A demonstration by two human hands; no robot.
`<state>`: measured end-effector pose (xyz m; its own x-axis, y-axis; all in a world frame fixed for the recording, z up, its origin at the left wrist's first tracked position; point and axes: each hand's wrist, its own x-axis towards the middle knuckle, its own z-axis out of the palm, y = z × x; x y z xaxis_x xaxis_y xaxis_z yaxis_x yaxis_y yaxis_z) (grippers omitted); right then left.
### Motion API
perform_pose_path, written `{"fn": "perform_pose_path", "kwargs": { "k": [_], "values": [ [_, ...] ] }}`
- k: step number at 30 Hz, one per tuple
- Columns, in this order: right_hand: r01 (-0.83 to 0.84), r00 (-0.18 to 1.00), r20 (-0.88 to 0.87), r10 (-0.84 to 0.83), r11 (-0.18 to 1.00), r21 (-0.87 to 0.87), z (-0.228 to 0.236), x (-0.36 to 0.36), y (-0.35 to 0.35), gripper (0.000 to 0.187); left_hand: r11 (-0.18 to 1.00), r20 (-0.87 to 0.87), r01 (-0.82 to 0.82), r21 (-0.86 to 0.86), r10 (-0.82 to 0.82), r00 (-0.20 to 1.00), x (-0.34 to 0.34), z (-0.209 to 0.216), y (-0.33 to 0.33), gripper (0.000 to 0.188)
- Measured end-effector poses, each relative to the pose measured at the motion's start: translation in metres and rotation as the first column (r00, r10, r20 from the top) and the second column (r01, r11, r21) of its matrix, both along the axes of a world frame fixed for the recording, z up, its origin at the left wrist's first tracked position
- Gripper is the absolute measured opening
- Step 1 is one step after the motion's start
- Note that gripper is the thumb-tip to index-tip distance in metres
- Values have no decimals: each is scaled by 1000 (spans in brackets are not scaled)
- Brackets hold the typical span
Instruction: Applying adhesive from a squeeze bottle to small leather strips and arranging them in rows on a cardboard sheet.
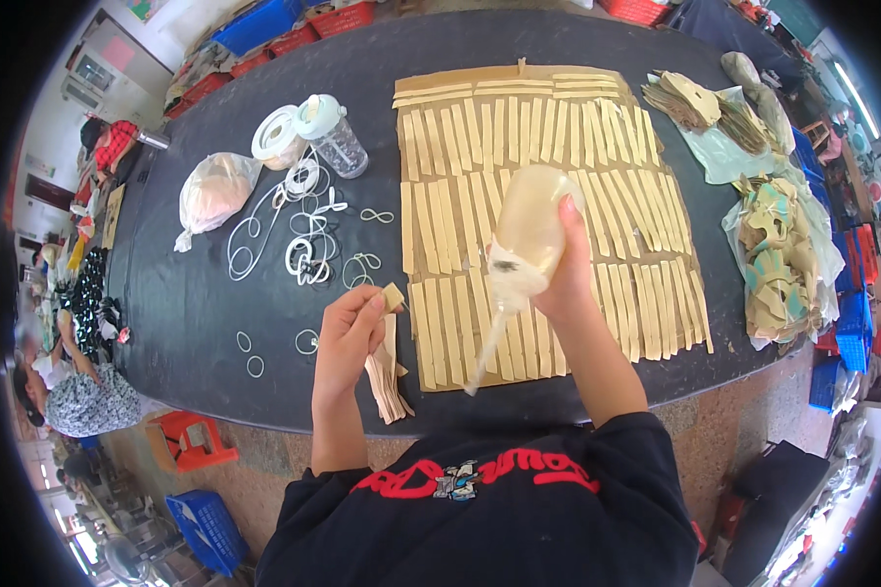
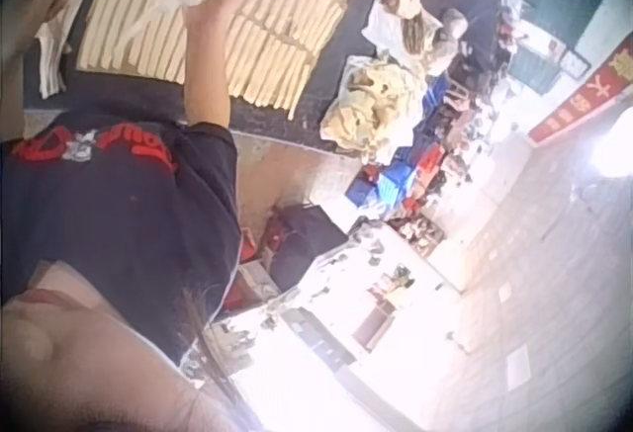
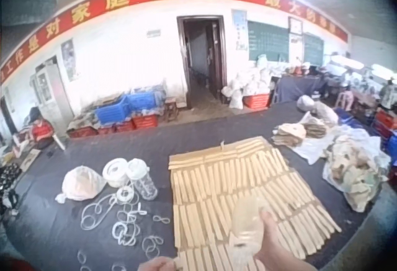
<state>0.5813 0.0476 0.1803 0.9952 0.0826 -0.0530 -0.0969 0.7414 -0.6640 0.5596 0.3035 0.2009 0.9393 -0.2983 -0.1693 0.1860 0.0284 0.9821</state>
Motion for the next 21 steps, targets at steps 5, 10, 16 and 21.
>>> {"fn": "perform_pose_path", "kwargs": {
  "k": [5, 10, 16, 21],
  "values": [
    [-228, 972, -28, 232, 968, 107, 3, 7, 16, 69, 994, 113, 34, 103, -45, 993, 50, -12, -27, 27],
    [-178, 983, -42, 181, 981, 80, -10, 30, 24, 65, 989, 108, 41, 141, -56, 993, 95, -32, -60, 27],
    [69, 994, -78, -76, 993, -97, -17, 76, -2, 68, 969, 61, 243, 45, -246, 967, 151, -36, -80, 28],
    [180, 981, -52, -185, 980, -85, -36, 137, -52, 67, 918, 59, 266, 294, -295, 954, 223, -63, -68, 33]
  ]
}}
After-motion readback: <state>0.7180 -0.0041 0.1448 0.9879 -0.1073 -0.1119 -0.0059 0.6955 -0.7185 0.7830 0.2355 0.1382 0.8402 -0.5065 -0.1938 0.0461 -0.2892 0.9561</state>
